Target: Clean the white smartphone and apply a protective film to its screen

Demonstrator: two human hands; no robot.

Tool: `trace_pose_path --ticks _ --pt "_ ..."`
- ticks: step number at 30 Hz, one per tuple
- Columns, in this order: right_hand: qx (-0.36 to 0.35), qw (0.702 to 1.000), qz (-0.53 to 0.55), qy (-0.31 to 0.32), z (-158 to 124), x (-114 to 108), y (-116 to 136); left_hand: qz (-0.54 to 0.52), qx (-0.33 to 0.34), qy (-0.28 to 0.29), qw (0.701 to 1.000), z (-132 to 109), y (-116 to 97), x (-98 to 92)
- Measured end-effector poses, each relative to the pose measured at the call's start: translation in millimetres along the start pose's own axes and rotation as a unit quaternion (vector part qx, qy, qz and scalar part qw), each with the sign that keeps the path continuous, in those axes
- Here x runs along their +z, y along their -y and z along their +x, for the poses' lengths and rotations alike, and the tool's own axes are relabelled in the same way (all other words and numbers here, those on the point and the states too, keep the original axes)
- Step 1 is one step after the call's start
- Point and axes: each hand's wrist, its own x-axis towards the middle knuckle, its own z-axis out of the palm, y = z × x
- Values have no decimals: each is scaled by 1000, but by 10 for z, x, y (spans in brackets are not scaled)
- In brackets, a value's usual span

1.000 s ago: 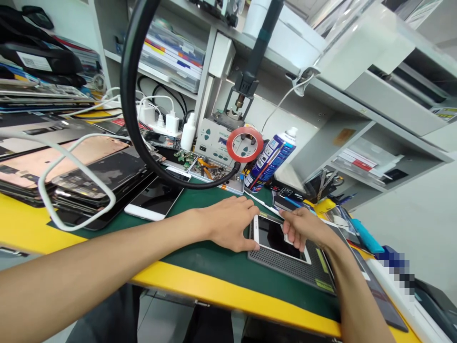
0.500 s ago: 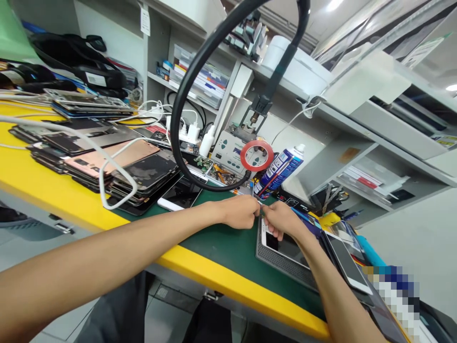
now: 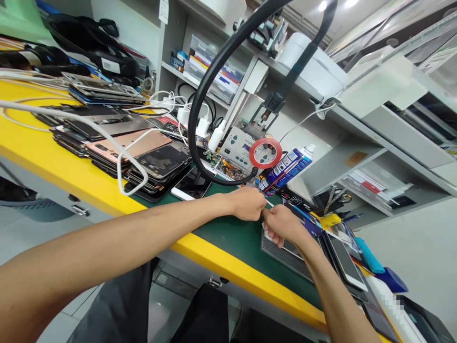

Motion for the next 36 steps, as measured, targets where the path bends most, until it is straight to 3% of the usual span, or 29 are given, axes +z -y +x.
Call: trace_pose_path --ticks 12,24,29,36 --pt "40 999 9 5 -195 0 -143 4 18 1 1000 -16 3 13" --pt "134 990 13 -51 -371 -126 -713 27 26 17 999 -32 -51 -11" --pt "152 984 -32 -93 -423 -145 -884 32 35 17 999 -25 -38 20" --pt "101 965 -181 -162 -318 -223 -957 43 44 18 998 -10 -43 62"
